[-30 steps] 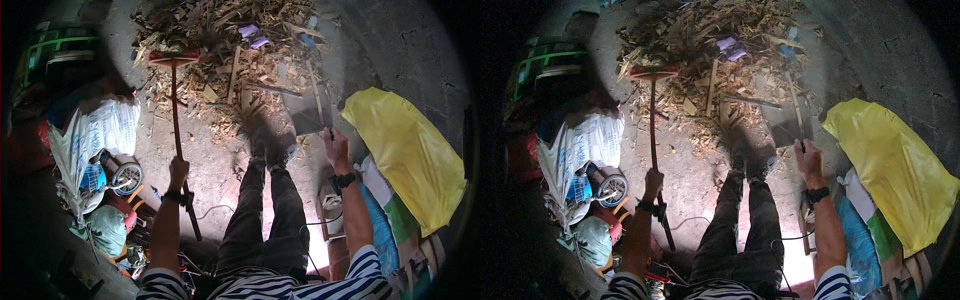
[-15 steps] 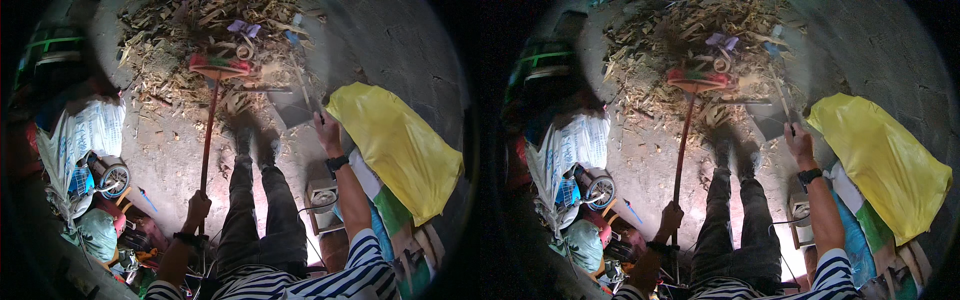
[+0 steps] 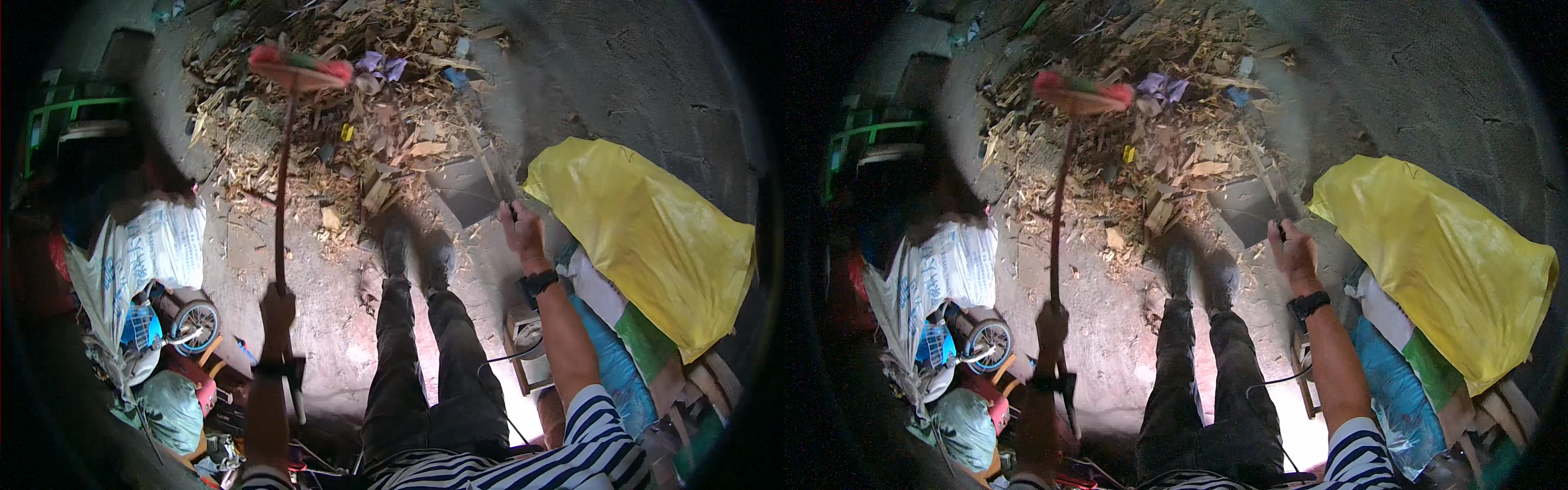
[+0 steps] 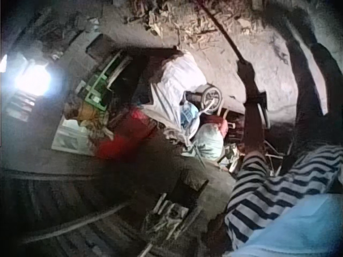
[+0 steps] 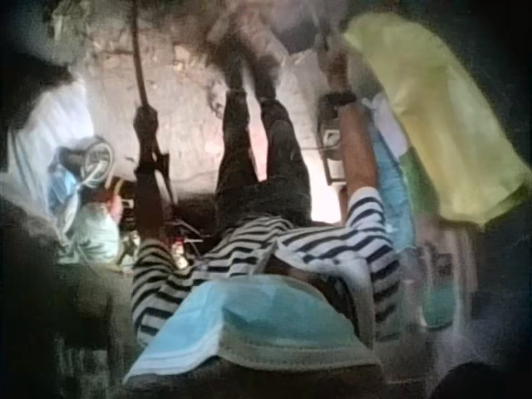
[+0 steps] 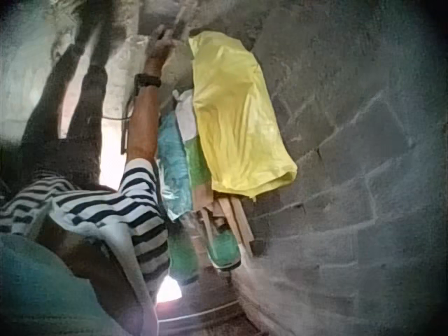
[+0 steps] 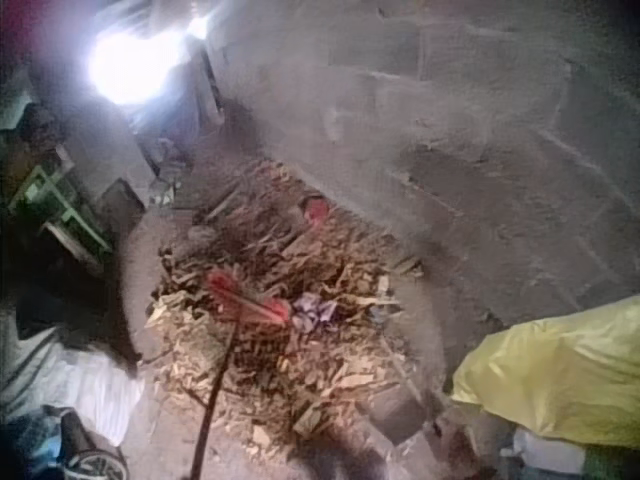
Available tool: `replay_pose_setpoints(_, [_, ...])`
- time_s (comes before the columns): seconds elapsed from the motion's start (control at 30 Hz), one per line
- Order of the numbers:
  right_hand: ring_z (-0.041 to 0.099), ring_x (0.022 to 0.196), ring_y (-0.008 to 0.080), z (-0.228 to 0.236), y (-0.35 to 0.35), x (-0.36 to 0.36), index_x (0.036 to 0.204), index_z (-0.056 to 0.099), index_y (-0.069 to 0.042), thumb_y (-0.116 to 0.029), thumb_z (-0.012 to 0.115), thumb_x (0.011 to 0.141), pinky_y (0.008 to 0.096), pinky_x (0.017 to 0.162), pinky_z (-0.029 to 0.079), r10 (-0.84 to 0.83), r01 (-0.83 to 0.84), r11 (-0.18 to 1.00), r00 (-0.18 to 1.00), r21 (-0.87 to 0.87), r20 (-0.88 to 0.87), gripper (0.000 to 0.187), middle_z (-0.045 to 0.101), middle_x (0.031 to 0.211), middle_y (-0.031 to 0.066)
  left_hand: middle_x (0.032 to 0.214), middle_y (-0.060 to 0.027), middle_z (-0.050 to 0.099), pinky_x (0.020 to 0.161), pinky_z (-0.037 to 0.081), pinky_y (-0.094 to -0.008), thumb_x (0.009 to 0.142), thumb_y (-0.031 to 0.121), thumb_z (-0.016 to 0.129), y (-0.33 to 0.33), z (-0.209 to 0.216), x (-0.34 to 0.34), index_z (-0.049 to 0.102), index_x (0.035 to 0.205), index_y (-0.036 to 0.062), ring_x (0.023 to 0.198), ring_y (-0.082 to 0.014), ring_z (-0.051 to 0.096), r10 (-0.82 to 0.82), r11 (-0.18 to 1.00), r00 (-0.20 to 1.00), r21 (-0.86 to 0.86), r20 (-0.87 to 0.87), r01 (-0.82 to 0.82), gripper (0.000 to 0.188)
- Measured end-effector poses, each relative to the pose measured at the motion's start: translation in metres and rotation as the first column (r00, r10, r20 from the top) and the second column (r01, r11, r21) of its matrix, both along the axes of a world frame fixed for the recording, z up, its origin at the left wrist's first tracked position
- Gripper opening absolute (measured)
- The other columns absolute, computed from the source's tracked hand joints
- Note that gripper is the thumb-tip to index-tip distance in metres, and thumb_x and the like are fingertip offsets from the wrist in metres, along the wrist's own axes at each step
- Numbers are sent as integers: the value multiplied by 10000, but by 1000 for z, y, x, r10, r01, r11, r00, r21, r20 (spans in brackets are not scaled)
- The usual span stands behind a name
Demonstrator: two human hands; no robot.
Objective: The person moves pieces of wood and scrap materials in a storage area, kemudian uses a broom and dustpan to sweep wood shavings and debris into a yellow bag.
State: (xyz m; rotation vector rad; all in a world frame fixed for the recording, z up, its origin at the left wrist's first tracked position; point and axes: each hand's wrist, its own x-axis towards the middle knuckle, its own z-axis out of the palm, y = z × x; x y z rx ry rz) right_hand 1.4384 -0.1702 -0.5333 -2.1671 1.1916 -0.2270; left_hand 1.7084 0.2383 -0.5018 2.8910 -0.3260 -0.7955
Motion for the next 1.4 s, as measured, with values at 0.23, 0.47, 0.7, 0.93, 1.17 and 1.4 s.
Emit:
replay_pose_setpoints(0.23, [534, 602, 418, -8, 8, 12, 724, 496, -34, -311, 529, 878, 446, 502, 413, 29, -30, 999, 1000, -38, -11, 319, 521, 629, 224, 849, -242, 617, 697, 466, -504, 768, 155, 535, -149, -68, 127, 517, 934, -20, 809, -422, 591, -144, 985, 989, 93, 14, 142, 242])
replay_pose_setpoints(0.47, [539, 613, 415, 2, 5, 15, 724, 492, -49, -317, 531, 877, 461, 513, 425, 23, -24, 1000, 999, -12, -24, 311, 537, 629, 202, 776, -306, 590, 628, 459, -528, 734, 129, 554, -92, -35, 62, 416, 1036, -62, 742, -460, 583, -386, 916, 904, 44, -184, 400, 383])
replay_pose_setpoints(0.7, [554, 606, 409, 2, 9, 14, 734, 508, -61, -339, 523, 875, 465, 526, 436, 25, -26, 997, 999, -68, -23, 312, 547, 615, 197, 694, -283, 589, 609, 461, -542, 757, 130, 514, -37, 20, -5, 410, 1010, -50, 661, -449, 586, -435, 855, 832, 133, -344, 501, 328])
replay_pose_setpoints(0.93, [570, 615, 396, -2, 12, 19, 748, 519, -54, -344, 521, 872, 460, 534, 448, 18, -21, 999, 998, -38, -54, 315, 561, 612, 192, 617, -246, 571, 550, 455, -537, 758, 133, 545, 2, 60, -72, 400, 907, 12, 602, -430, 582, -422, 854, 807, 116, -414, 506, 240])
replay_pose_setpoints(1.17, [570, 599, 382, 12, 11, 13, 737, 518, -56, -315, 550, 862, 450, 516, 442, 10, -11, 1000, 999, -20, -53, 290, 561, 615, 187, 612, -227, 567, 535, 427, -527, 772, 152, 555, -10, 75, -61, 483, 872, 41, 595, -432, 567, -375, 921, 881, -6, -290, 390, 166])
replay_pose_setpoints(1.4, [567, 568, 367, 4, 6, 6, 711, 500, -54, -302, 557, 862, 428, 486, 440, -17, 15, 999, 999, -47, -49, 296, 555, 591, 184, 670, -222, 585, 543, 416, -542, 821, 222, 535, -136, -14, 94, 501, 897, 41, 604, -438, 560, -529, 844, 834, -7, 157, 536, 200])
